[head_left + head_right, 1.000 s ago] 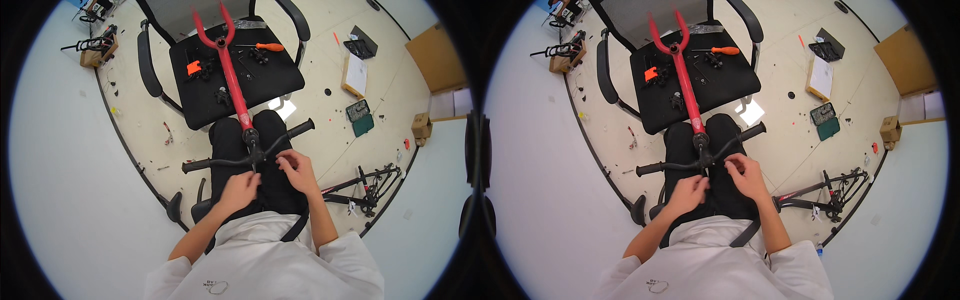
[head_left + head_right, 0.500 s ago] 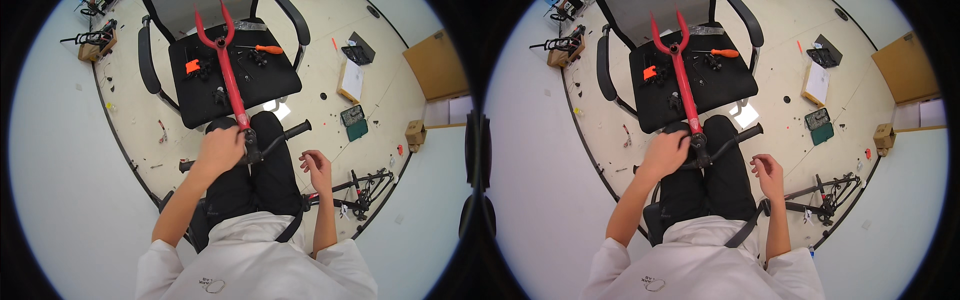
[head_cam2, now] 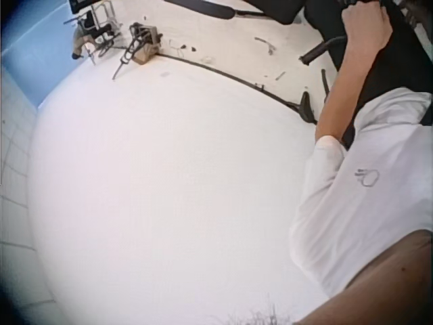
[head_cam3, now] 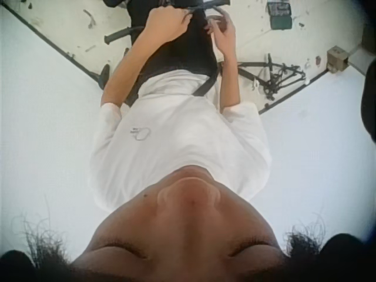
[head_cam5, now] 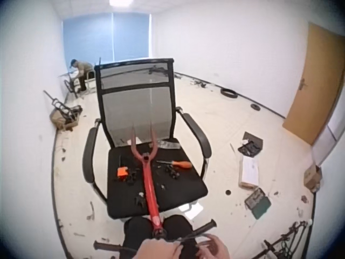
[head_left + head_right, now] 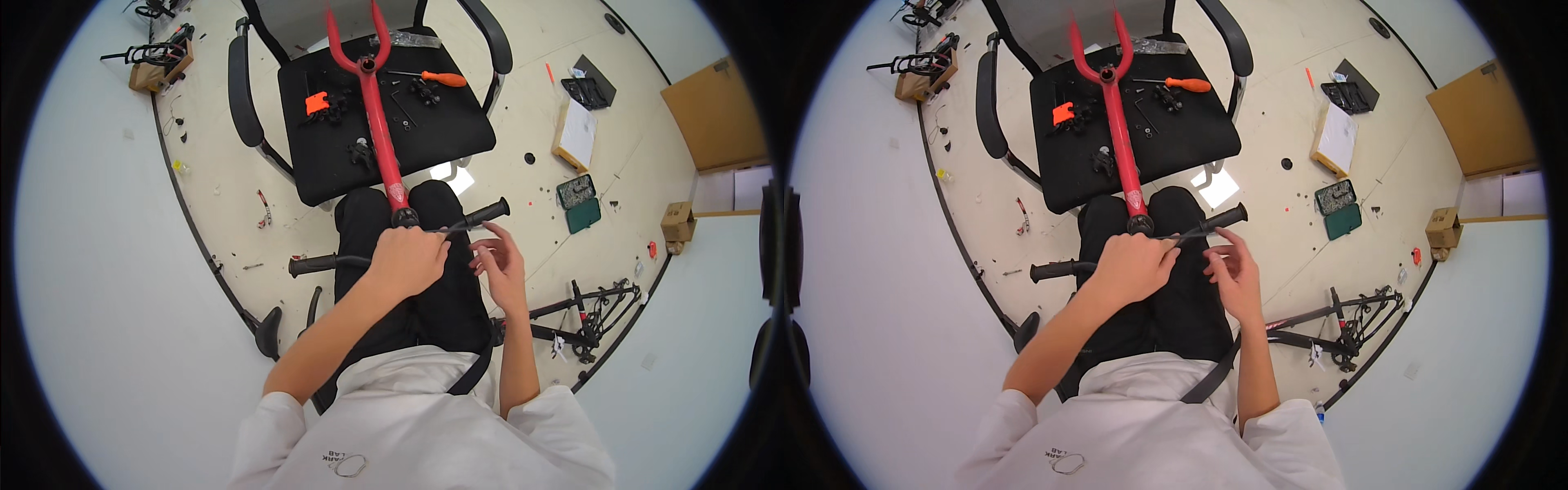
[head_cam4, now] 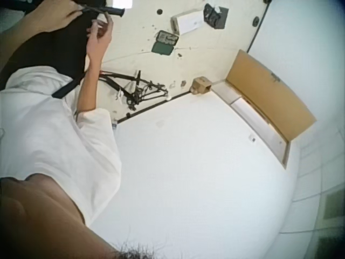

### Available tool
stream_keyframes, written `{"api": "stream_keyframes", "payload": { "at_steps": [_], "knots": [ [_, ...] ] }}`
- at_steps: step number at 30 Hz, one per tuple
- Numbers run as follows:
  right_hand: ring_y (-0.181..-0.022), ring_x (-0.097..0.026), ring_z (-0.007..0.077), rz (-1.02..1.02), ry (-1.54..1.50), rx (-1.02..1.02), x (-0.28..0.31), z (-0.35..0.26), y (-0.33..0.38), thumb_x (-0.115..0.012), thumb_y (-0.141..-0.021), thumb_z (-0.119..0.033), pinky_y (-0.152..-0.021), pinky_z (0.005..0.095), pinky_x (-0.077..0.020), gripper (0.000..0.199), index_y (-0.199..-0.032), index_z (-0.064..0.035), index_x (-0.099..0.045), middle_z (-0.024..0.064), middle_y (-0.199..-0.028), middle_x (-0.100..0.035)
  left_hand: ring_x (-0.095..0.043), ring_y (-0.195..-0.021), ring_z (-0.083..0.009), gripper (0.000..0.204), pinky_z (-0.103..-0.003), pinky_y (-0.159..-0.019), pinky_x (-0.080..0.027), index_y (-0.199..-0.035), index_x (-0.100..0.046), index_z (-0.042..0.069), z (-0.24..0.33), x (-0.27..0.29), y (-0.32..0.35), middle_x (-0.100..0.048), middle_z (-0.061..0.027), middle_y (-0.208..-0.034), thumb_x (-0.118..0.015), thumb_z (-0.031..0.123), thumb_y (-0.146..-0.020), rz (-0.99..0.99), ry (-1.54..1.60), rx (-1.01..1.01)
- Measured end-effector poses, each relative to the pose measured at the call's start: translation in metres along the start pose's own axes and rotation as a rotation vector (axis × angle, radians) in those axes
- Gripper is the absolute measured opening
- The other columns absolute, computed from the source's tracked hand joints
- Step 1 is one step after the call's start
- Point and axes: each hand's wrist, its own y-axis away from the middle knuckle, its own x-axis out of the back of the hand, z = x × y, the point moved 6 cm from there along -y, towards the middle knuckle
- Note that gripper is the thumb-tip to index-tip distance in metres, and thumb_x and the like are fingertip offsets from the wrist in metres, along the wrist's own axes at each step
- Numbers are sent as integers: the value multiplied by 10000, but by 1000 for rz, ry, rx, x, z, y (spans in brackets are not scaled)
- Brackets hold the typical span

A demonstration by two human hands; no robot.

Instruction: The person assembles a red bicycle fork by inserting a headset bearing into the steerer tube and attaching a black stem. They use an Allen key to tighten the stem bolts and adjust the headset components.

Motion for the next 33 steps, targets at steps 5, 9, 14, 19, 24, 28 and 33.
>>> {"api": "stream_keyframes", "payload": {
  "at_steps": [5, 9, 14, 19, 24, 28, 33],
  "knots": [
    [-742, -644, 128, 52, -49, -18, 16, 10, -10, -583, -978, -105, -642, 247, -517, 309, -1264, 13, -575, 101, -980, -691, -668, -611, -373, 305, -477, -585, -526, -1126, -720, 110, -37, 51, 0, -669, -176, -664, -617, 323, -934, 144, -48, 244],
    [-749, -639, 123, -10, -39, -53, 13, 20, -9, -575, -986, -114, -649, 252, -512, 225, -1155, 24, -628, 98, -944, -702, -675, -667, -390, 342, -481, -636, -529, -1117, -694, 84, -72, 39, 44, -668, -193, -685, -592, 371, -962, 87, 33, 255],
    [-751, -636, 112, -39, -16, -95, 9, 34, -5, -575, -990, -118, -651, 249, -512, 197, -1117, 15, -645, 89, -932, -711, -677, -699, -437, 466, -527, -695, -547, -1282, -611, 61, -12, -5, 77, -675, -250, -723, -569, 401, -966, -249, 412, 260],
    [-749, -637, 109, -38, -1, -91, 8, 25, -5, -575, -990, -117, -654, 244, -513, 189, -1114, 5, -648, 83, -923, -713, -663, -612, -421, 493, -519, -619, -544, -1398, -552, 108, 3, 13, 27, -659, -222, -675, -577, 324, -956, -17, 273, 131],
    [-755, -640, 109, -39, 20, -96, 15, 23, -3, -578, -988, -122, -659, 245, -511, 189, -1112, 2, -649, 83, -924, -714, -666, -631, -401, 398, -497, -626, -536, -1285, -632, 90, -37, 43, 15, -663, -199, -667, -594, 295, -947, 94, 118, 220],
    [-759, -639, 109, -61, 12, -105, 7, 23, -1, -578, -987, -129, -678, 251, -513, 193, -1112, -1, -649, 79, -930, -715, -657, -612, -381, 357, -475, -598, -511, -1193, -663, 58, -53, 19, 59, -657, -185, -651, -613, 311, -946, 64, 157, 320],
    [-765, -641, 111, -109, 26, -101, -9, 24, -3, -582, -988, -138, -687, 253, -514, 199, -1120, -5, -648, 73, -931, -715, -643, -559, -357, 344, -440, -556, -506, -1062, -710, 20, -14, -2, 64, -631, -160, -585, -638, 332, -935, -39, 229, 301]
  ]
}}
